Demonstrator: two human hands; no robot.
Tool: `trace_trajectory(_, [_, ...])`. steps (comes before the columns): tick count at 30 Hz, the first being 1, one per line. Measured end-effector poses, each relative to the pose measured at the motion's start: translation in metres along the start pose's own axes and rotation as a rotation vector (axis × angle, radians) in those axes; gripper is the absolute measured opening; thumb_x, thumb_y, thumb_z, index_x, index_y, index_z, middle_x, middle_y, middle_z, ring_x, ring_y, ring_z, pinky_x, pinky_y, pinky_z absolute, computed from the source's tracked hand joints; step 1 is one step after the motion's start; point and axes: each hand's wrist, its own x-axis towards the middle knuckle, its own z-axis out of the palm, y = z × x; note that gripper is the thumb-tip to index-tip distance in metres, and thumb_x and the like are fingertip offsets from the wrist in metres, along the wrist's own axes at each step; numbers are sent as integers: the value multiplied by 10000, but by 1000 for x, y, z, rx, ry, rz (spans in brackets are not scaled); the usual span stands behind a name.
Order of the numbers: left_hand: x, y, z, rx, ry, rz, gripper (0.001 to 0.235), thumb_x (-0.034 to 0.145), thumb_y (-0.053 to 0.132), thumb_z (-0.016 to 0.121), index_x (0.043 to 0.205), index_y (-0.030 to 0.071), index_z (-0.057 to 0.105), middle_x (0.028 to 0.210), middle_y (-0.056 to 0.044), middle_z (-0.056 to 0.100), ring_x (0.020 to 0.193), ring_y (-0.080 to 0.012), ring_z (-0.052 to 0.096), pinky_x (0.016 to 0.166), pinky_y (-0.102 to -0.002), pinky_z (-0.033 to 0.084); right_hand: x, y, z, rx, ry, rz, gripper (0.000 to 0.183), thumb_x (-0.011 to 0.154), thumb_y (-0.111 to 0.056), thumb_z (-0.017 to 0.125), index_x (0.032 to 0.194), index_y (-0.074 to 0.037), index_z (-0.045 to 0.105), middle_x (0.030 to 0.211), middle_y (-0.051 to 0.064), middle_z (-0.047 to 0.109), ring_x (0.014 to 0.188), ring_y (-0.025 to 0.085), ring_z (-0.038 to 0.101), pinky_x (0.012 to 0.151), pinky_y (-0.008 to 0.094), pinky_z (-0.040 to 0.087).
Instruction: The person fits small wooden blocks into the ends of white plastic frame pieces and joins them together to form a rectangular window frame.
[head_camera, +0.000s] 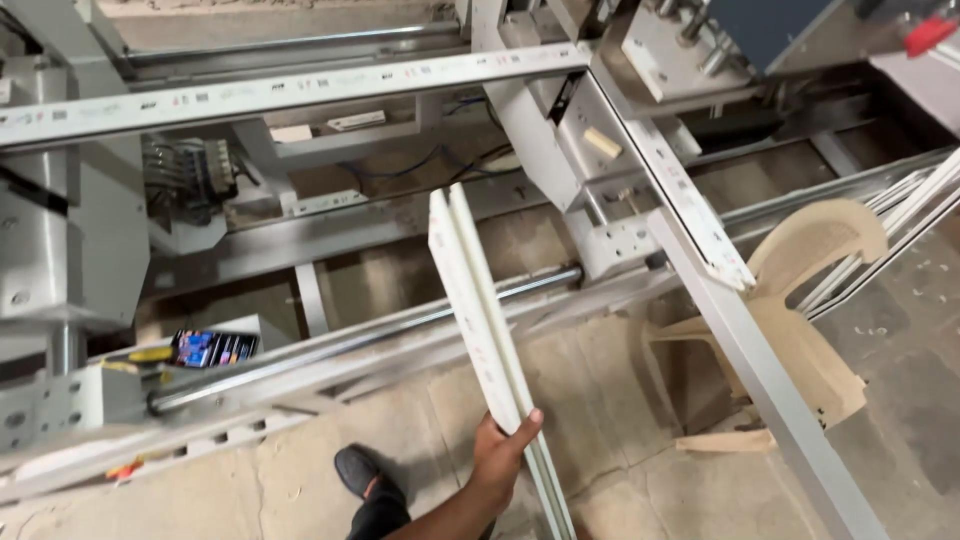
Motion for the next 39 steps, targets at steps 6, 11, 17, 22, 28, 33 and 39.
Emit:
trace_trajectory(6, [-39, 56, 32, 489, 56, 420, 568, 777, 330, 869, 1126, 4, 563, 971, -86, 694, 896, -183, 671, 799, -341, 568, 79, -20, 23, 26, 42, -102, 805, 730, -127, 844, 1411, -12, 430, 1159, 156, 738, 1090, 262, 730, 906, 376, 568])
trace_trajectory(11, [-72, 178, 76, 633, 22, 924, 653, 859, 397, 784, 1247, -7, 448, 1029, -135, 648, 926, -235, 650, 832, -372, 547, 112, -32, 56, 121, 57, -203, 714, 753, -140, 849, 1368, -22, 504, 1166, 132, 758, 1096, 230, 727, 927, 376, 566])
trace_trajectory(17, [-39, 200, 41, 728, -55, 935, 703, 837, 525, 776, 1195, 13, 453, 972, -133, 640, 876, -255, 647, 799, -379, 547, 173, -62, 68, 59, -249, -300, 625, 787, -194, 857, 1329, -37, 587, 1233, 106, 733, 1165, 204, 694, 965, 365, 552])
trace_trajectory(22, [-16, 206, 9, 700, -119, 925, 763, 850, 471, 793, 1315, -4, 419, 1089, -134, 648, 991, -257, 651, 894, -373, 531, 238, -130, 42, -118, -482, -275, 714, 725, -232, 876, 1339, -79, 546, 1264, 104, 667, 1149, 219, 653, 924, 383, 552])
trace_trajectory(28, [6, 185, -13, 651, -143, 792, 769, 826, 236, 795, 1400, -9, 345, 1152, -131, 639, 1059, -231, 629, 954, -354, 505, 383, -138, -61, -381, -237, -393, 558, 798, -150, 830, 1309, -77, 617, 1330, 143, 650, 1198, 295, 640, 1003, 401, 524])
trace_trajectory(33, [11, 160, -16, 621, -77, 681, 794, 784, 59, 768, 1419, 3, 295, 1122, -120, 589, 1042, -222, 601, 928, -348, 494, 510, -162, -137, -583, 519, -554, 525, 844, -146, 712, 1340, -42, 576, 1273, 218, 627, 1180, 418, 597, 1017, 480, 504])
trace_trajectory(39, [6, 138, -16, 774, 134, 525, 663, 786, 66, 791, 1323, 40, 403, 1007, -86, 619, 934, -196, 640, 866, -330, 516, 614, -159, -185, -624, 586, -365, 422, 879, -130, 735, 1262, -12, 601, 1319, 237, 569, 1215, 450, 566, 1006, 513, 477])
